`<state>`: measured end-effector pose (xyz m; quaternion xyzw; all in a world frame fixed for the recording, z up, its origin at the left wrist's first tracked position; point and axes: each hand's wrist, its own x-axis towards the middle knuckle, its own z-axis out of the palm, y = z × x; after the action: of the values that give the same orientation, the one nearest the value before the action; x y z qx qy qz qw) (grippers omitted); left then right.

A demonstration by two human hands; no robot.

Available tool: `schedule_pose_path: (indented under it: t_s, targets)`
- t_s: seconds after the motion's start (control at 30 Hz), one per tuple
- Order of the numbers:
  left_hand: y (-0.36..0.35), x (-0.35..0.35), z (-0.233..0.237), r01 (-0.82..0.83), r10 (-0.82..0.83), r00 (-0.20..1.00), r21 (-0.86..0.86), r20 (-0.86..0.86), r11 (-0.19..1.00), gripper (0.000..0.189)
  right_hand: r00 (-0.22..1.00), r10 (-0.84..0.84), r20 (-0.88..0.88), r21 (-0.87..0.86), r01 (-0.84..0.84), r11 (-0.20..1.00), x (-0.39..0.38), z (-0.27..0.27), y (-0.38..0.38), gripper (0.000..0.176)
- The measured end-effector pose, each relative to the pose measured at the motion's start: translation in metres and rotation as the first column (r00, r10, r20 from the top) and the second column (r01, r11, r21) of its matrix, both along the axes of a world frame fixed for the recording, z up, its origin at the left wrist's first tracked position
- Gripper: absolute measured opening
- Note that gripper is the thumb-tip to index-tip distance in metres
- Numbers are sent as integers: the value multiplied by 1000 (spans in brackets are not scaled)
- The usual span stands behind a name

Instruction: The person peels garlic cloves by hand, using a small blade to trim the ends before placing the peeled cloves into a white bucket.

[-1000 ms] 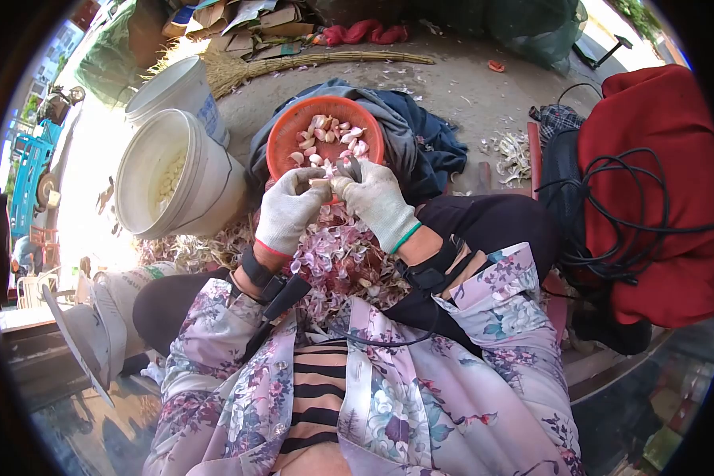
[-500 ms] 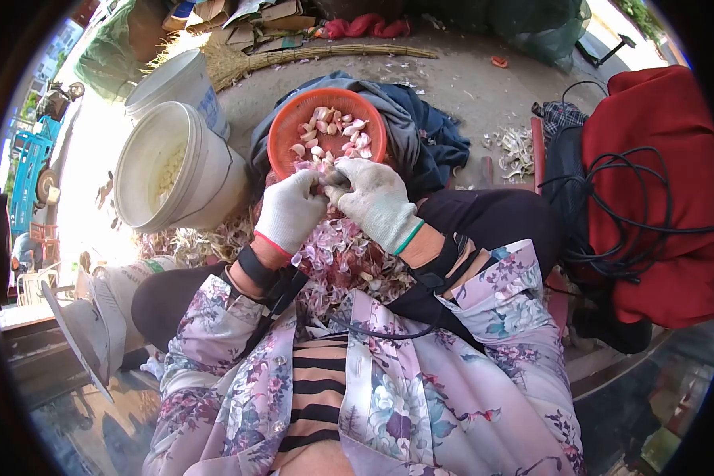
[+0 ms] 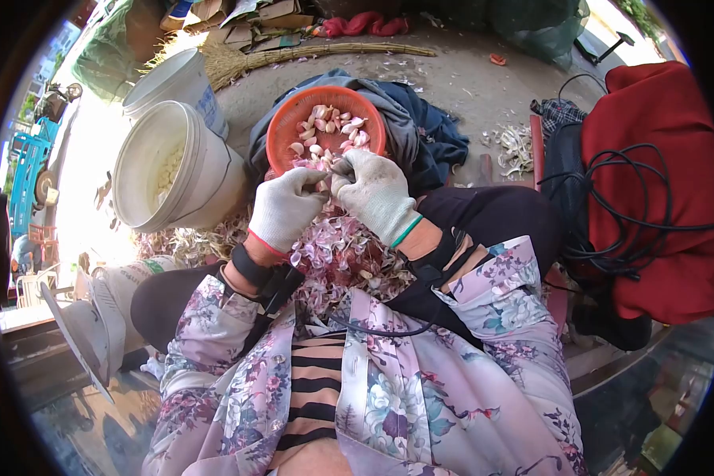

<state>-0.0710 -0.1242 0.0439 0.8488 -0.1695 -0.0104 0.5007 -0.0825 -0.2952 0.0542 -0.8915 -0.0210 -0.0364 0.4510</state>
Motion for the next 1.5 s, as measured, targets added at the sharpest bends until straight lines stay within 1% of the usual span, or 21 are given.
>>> schedule_pose_path:
  t_s: [0.1,0.13,0.23,0.3,0.33,0.43,0.47,0.57,0.67,0.73,0.8,0.83,0.93,1.0,1.03,1.1,1.2,1.3,1.4,1.43,1.5]
  targets:
    - [3,-2,11,-49,-40,944,-259,-328,965,27,997,-25,-78,191,39,981,5,-21,-8,22]
    - [4,-1,12,-69,-43,928,-283,-371,957,27,995,-33,-92,196,51,979,6,-24,-8,22]
    - [6,1,18,-144,-59,863,-357,-501,923,27,992,-37,-118,288,70,955,7,-33,-11,22]
    - [9,0,27,-207,-81,804,-405,-589,891,28,997,-16,-72,247,33,968,2,-30,-12,21]
    - [9,2,28,-209,-91,804,-422,-588,882,28,999,-6,-52,227,17,974,1,-26,-13,21]
    - [11,3,26,-216,-114,807,-470,-579,856,29,977,80,-197,351,-6,937,-5,-12,-12,21]
    - [11,3,23,-219,-118,809,-481,-577,849,30,958,119,-260,526,38,849,-8,-10,-12,19]
    - [8,3,17,-221,-118,819,-499,-562,838,30,926,200,-320,680,78,729,-12,4,-8,17]
    - [1,3,15,-213,-143,805,-505,-576,836,27,951,127,-283,701,115,704,-17,3,-2,12]
    - [-1,1,18,-200,-157,781,-481,-604,854,25,946,115,-304,689,135,712,-15,-2,-4,10]
    - [-5,-1,22,-208,-173,775,-503,-608,839,28,939,95,-331,686,170,708,-14,-5,-4,11]
    - [-8,-1,23,-213,-180,772,-515,-609,830,30,958,49,-282,635,148,758,-14,-6,-5,12]
    - [1,6,15,-161,-294,737,-580,-608,798,28,994,-49,-97,457,88,885,-14,-11,-4,14]
    - [0,3,15,-183,-267,737,-563,-621,806,26,997,-64,52,321,44,946,-13,-15,-3,15]
    - [-2,4,16,-197,-251,734,-552,-631,810,25,999,-49,7,369,43,929,-11,-14,-6,14]
    - [1,7,11,-208,-313,692,-595,-650,777,23,998,-14,-69,457,44,888,-10,-13,-8,14]
    - [2,6,10,-198,-416,657,-676,-629,710,22,957,64,-284,608,128,784,-9,-2,-10,15]
    - [2,7,5,-158,-508,629,-736,-589,658,23,985,20,-174,593,89,801,-8,-19,-7,15]
    - [1,5,0,-141,-551,610,-763,-569,631,25,988,-60,-143,482,122,867,-7,-30,-3,14]
    - [0,5,0,-141,-558,610,-770,-562,622,26,987,-67,-144,478,129,869,-6,-30,-4,14]
    - [0,6,1,-135,-552,602,-755,-577,642,31,986,-84,-146,470,144,871,-7,-31,-3,13]
